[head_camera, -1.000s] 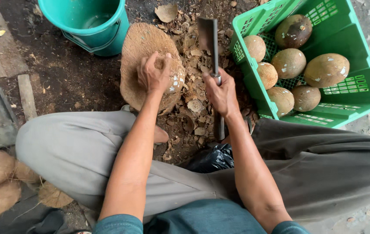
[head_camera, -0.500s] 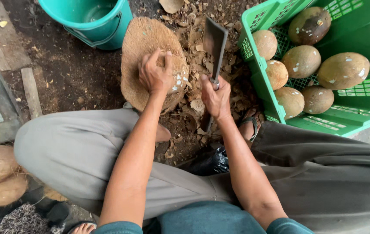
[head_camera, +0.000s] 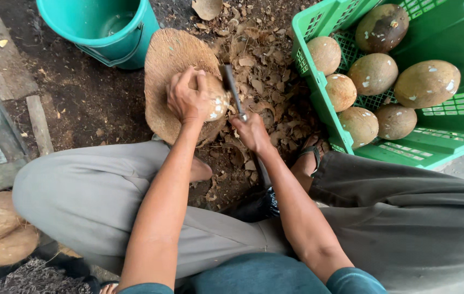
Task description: The person sits on the ground and uses a machete to peel the husk off a coconut held on a wooden stump. The person rotates the coconut to remove the husk in strips, with coconut husk debris accumulating on the ground. A green crate containing other coconuts and a blue bucket are visible nearby.
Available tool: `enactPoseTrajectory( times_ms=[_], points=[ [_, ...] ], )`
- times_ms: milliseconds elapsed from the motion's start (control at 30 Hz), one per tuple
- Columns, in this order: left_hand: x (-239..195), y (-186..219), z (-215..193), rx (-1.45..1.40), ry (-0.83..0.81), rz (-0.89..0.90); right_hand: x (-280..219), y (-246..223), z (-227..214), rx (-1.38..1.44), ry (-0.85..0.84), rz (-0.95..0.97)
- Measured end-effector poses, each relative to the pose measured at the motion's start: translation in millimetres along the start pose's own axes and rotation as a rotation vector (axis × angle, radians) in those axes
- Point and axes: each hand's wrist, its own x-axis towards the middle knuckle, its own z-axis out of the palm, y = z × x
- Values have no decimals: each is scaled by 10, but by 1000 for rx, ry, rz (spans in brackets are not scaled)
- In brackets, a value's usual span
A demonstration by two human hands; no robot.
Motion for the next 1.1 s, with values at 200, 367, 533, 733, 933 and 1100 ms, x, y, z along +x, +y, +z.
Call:
enactPoseTrajectory(
  times_ms=[200, 367, 533, 733, 933, 1100],
  points=[
    [-43, -60, -46, 2, -38, -24, -33, -19, 20, 73, 73, 46],
    [50, -77, 21, -16, 16, 17, 6, -194, 63, 330, 158, -185],
    [13, 36, -87, -25, -29, 45, -28, -48, 65, 223, -71, 212],
    [54, -64, -39, -43, 46, 5, 134, 178, 128, 318, -97, 230],
    [63, -26, -91, -32, 4, -11, 243, 447, 138, 345, -54, 341],
    [78, -4, -184, -43, -21, -43, 231, 421, 147, 312, -48, 321]
  ],
)
